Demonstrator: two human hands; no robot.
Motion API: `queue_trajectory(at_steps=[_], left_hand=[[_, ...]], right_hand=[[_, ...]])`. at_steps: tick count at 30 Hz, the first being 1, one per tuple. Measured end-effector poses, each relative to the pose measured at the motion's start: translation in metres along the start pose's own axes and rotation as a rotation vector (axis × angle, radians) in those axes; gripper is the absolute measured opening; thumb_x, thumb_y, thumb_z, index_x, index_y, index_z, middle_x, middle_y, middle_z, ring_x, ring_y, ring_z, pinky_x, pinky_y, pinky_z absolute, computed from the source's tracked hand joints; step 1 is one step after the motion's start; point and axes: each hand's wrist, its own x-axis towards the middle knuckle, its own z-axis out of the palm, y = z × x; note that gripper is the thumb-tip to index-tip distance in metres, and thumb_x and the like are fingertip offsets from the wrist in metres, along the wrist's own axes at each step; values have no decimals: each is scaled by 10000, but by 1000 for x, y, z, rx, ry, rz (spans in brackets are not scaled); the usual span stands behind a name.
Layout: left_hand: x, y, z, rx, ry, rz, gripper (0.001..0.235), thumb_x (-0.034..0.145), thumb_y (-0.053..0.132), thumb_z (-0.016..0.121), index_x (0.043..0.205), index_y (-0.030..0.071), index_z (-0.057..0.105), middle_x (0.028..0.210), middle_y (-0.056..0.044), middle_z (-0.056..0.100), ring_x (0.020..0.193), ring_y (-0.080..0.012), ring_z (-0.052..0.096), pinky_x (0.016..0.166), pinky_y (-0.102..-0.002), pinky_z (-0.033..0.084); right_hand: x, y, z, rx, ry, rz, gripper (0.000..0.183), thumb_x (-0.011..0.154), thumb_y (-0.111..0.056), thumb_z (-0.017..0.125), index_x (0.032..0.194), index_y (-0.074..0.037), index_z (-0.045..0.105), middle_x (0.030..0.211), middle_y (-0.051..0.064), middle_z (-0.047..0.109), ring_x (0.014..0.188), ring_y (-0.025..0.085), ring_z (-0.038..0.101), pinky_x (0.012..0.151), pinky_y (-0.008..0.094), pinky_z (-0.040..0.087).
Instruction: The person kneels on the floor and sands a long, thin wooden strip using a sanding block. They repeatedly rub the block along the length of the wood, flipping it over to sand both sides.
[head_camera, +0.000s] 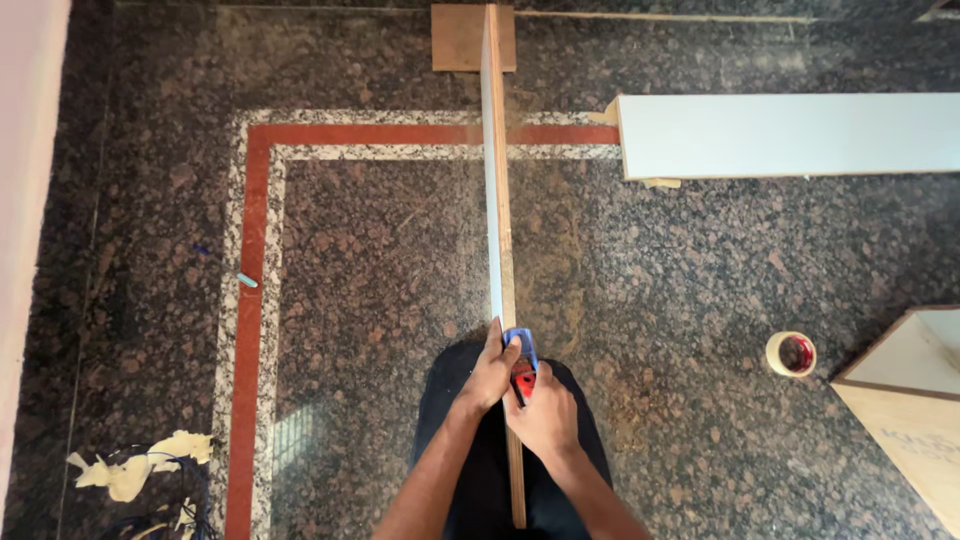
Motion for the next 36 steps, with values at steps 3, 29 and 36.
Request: queue_trajectory(at_steps=[3,29,36], left_hand=[[-4,-3,-1,20,-6,66,786,1039,339,493,1598,-65,115,1653,-214,299,1550,-254,260,1223,-307,223],[-58,-6,31,26,235,361,742,1082,258,631,1615,-77,240,1486,-170,526,1339,-247,494,1105,-353,398],[34,7,14,154,262,236,748,1096,327,611,1588,-88,230,1646,-310,330,1550,-350,264,1228,-422,217]], right_hand=[[-6,-1,-5,-50,-70,26,513,790,-384,769,1116,-14,627,810,192,733,769,419,726,700,506,581],[-62,40,36,240,121,-161,691,759,-96,756,1377,61,491,1141,323,661,1006,498,676,842,504,565],[31,36,42,220,47,-122,622,748,-102,742,1316,9,516,1015,281,694,891,473,705,761,505,579]])
